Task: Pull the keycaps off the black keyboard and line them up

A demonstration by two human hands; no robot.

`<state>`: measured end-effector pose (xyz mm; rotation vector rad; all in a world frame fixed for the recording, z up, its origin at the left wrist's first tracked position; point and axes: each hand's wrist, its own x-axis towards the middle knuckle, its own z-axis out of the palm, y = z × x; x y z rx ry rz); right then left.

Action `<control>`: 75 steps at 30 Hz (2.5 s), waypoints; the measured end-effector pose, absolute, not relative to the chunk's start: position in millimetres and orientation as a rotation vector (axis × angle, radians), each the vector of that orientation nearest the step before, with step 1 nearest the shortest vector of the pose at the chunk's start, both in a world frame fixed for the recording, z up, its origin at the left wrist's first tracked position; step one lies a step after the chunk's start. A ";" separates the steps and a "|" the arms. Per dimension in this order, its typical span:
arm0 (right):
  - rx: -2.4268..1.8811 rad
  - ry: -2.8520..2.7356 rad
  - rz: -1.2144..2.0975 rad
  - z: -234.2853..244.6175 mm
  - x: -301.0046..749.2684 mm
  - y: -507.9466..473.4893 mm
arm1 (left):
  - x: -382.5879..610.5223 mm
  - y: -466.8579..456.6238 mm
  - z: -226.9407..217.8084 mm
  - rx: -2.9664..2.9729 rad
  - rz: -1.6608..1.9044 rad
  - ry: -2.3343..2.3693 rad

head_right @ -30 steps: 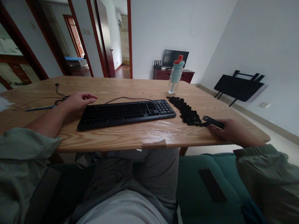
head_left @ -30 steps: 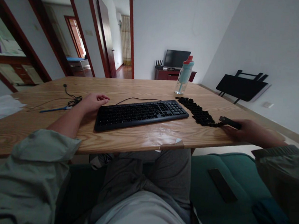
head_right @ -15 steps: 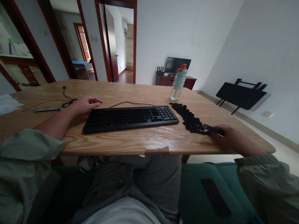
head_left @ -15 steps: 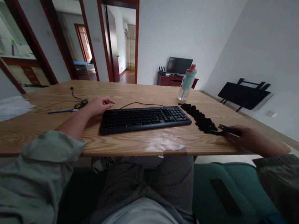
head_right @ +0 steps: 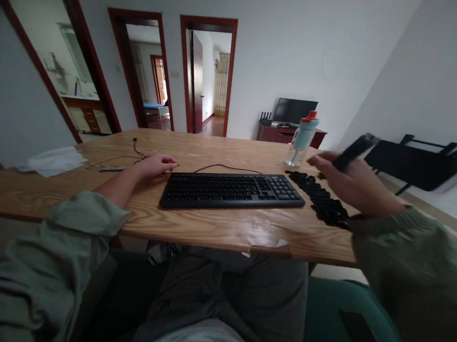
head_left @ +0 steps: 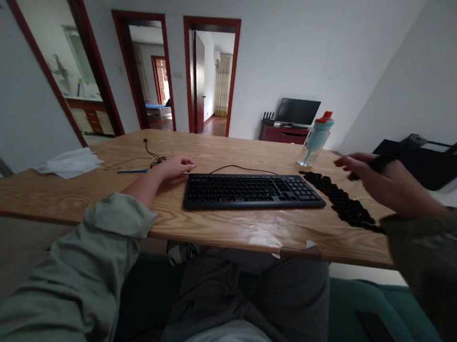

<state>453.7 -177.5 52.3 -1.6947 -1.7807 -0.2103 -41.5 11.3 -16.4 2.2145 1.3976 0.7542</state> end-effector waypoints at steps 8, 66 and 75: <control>-1.132 -1.983 0.466 41.2 215.8 -77.8 | -40.0 -3.4 -12.3 2.215 0.744 1.291; -1.194 -1.865 0.405 -12.6 197.9 -53.1 | -17.5 -25.8 -10.9 2.602 0.615 1.004; -1.123 -1.954 0.349 -10.8 196.6 -53.5 | -12.0 -35.6 -7.6 2.794 0.559 1.021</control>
